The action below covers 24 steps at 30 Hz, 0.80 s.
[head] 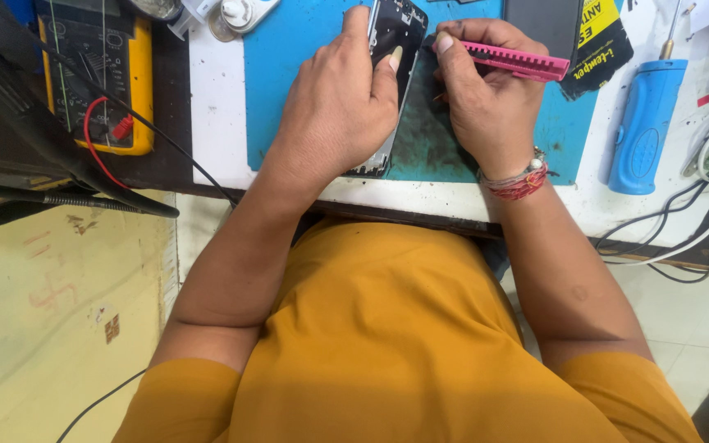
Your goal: The person uses a blue electric screwdriver to remove screws from the frame of a disassembled smartphone. They then use a pink utility knife to scrape adhesive from the phone's interior and peel off a white protective strip. The person continues to remove screws from different sections of the phone frame.
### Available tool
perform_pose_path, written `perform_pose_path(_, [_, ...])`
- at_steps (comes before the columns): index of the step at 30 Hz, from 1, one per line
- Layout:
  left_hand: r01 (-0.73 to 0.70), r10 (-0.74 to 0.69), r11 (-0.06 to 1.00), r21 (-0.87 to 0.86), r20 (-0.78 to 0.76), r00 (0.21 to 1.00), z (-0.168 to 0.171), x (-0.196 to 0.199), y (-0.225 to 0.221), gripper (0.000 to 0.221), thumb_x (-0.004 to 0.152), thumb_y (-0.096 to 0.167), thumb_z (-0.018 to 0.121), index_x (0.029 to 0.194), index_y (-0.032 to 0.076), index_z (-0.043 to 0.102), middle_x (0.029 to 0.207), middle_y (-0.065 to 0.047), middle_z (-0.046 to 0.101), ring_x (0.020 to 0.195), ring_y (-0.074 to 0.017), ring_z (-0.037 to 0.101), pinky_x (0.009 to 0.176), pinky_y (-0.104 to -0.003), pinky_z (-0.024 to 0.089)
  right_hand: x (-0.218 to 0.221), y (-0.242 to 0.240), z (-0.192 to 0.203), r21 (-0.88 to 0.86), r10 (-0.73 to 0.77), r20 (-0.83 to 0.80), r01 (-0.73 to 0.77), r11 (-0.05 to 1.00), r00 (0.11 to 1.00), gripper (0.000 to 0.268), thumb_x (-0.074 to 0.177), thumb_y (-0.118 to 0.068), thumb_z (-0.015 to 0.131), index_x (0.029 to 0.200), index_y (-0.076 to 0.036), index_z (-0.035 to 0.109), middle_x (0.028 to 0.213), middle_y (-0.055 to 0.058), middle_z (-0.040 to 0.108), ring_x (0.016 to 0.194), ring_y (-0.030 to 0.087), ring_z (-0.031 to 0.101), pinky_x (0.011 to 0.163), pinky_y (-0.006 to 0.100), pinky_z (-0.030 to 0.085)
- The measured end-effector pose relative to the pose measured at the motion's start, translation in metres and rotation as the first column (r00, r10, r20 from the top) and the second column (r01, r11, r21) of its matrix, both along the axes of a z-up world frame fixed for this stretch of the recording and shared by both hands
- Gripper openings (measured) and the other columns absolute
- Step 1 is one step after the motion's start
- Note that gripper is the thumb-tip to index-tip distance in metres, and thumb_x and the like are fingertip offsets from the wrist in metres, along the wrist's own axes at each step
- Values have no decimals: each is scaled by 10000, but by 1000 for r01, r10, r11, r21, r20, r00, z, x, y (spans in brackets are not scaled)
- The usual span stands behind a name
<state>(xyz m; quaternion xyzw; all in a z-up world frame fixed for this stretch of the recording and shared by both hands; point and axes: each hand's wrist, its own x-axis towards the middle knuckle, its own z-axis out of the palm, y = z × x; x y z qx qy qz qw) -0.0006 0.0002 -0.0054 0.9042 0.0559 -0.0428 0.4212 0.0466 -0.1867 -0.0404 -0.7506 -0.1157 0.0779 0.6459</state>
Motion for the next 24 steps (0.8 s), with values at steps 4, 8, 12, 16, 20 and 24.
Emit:
perform_pose_path(4, [-4, 4, 1000, -8, 14, 1000, 1, -1, 0, 286, 994, 114, 580, 1202, -59, 486, 957, -264, 718, 895, -439, 729, 834, -537, 565, 1, -3, 3, -28, 36, -12, -36, 999, 999, 123, 1063, -72, 733, 1094, 47, 747, 898, 49, 736, 758, 61, 649, 692, 214, 531])
perform_pose_path(8, [-8, 8, 1000, -7, 20, 1000, 2, 0, 0, 290, 989, 119, 590, 1193, -58, 483, 969, -275, 715, 913, -460, 711, 842, -551, 550, -2, 3, 0, -3, -21, 56, 22, 1000, 998, 126, 1071, -70, 739, 1119, 46, 748, 952, 58, 766, 782, 65, 679, 724, 218, 563])
perform_pose_path(12, [-16, 16, 1000, -22, 26, 1000, 1, -1, -1, 317, 983, 112, 580, 1225, -63, 473, 976, -280, 711, 910, -458, 710, 837, -546, 549, -2, -5, 0, -45, 61, 91, -57, 997, 994, 116, 1094, -57, 733, 1086, 57, 754, 987, 68, 769, 811, 64, 683, 747, 211, 566])
perform_pose_path(16, [-11, 12, 1000, -24, 17, 1000, 3, 1, 0, 262, 1004, 128, 585, 1169, -49, 486, 975, -271, 719, 921, -468, 707, 839, -554, 547, -3, 1, 1, 4, -3, 39, 2, 1000, 999, 118, 1061, -64, 742, 1092, 49, 754, 934, 52, 762, 763, 54, 661, 710, 213, 546])
perform_pose_path(20, [-26, 27, 999, -27, 27, 999, 2, -1, 0, 319, 989, 120, 589, 1223, -62, 470, 960, -282, 713, 907, -475, 704, 833, -553, 550, -5, 0, 2, -81, 28, 90, -21, 997, 996, 103, 1065, -45, 746, 1087, 53, 766, 916, 60, 756, 784, 55, 652, 725, 215, 538])
perform_pose_path(24, [-11, 11, 1000, -13, 2, 1000, 1, 0, 0, 269, 1002, 133, 591, 1172, -49, 489, 960, -272, 717, 907, -462, 715, 838, -549, 551, -6, 0, 5, -79, 19, 70, -13, 997, 997, 98, 1047, -45, 741, 1076, 47, 760, 927, 55, 767, 765, 52, 665, 710, 210, 550])
